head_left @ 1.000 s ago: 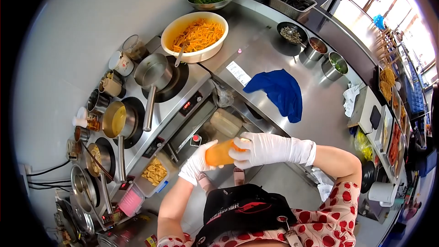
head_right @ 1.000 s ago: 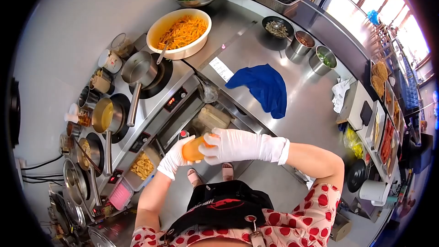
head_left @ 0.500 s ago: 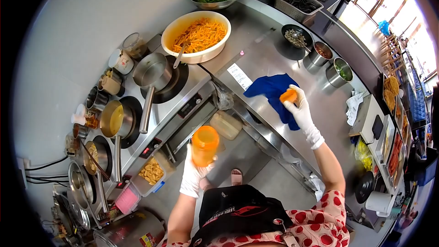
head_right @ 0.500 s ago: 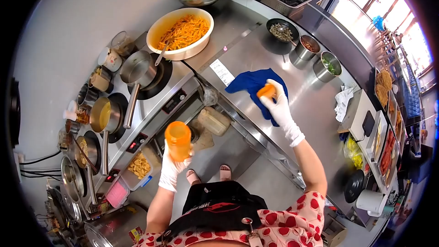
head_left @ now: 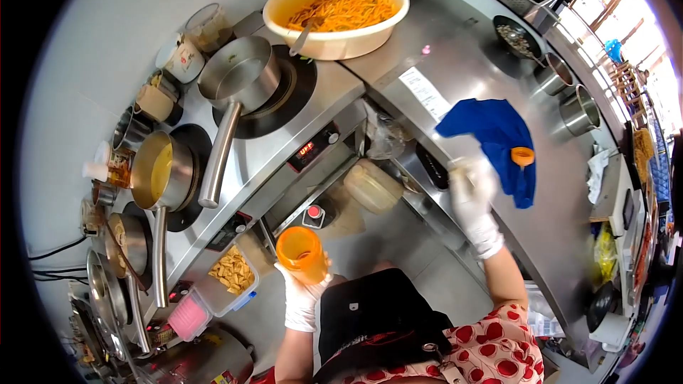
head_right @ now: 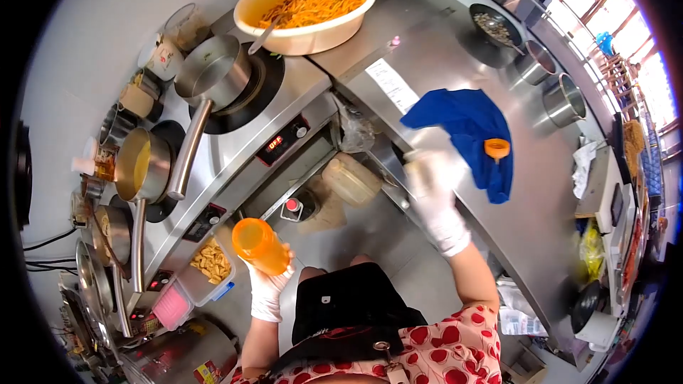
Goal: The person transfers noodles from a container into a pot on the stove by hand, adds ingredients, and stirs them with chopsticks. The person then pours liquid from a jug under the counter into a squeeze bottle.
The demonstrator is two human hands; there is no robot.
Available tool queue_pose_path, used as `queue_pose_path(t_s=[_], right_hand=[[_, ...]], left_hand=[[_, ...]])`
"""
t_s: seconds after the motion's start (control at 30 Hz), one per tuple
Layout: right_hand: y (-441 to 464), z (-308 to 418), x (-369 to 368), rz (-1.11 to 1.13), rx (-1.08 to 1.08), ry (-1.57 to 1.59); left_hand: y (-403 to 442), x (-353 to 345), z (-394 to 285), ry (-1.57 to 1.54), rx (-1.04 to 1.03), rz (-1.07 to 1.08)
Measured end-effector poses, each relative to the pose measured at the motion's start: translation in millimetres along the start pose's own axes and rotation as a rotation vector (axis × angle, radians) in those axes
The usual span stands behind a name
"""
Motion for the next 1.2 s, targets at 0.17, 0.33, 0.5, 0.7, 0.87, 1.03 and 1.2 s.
queue_pose_path(t_s=[0.17, 0.33, 0.5, 0.7, 0.87, 1.03, 1.2], right_hand=[[-97, -98, -228, 0.660, -0.233, -0.146], [-141, -219, -384, 0.643, -0.308, -0.368], [-153, -253, -463, 0.694, -0.276, -0.690], [-158, -276, -465, 0.723, 0.171, -0.652], [-141, -261, -438, 0.995, 0.154, -0.396], [-132, -230, -433, 1.004, -0.171, -0.622], [-143, -269, -456, 0.906, 0.006, -0.420]], left_hand=[[39, 89, -7, -0.070, -0.020, 0.016], [74, 177, -17, -0.094, -0.101, -0.061], [98, 241, -20, -0.094, -0.150, -0.069], [113, 282, -14, -0.128, -0.090, 0.037], [111, 281, -13, -0.069, -0.117, -0.017], [113, 302, -11, -0.023, -0.134, -0.051], [107, 290, -6, 0.011, -0.141, -0.056]])
Point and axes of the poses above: each hand's wrist, its own y-axis towards the middle knuckle, its own x-axis out of the back of the hand, z = x × y, the point moved 2 cm from there along y, towards the middle knuckle, and after that the axes turned 5 degrees about y, right-handed, at the moved point
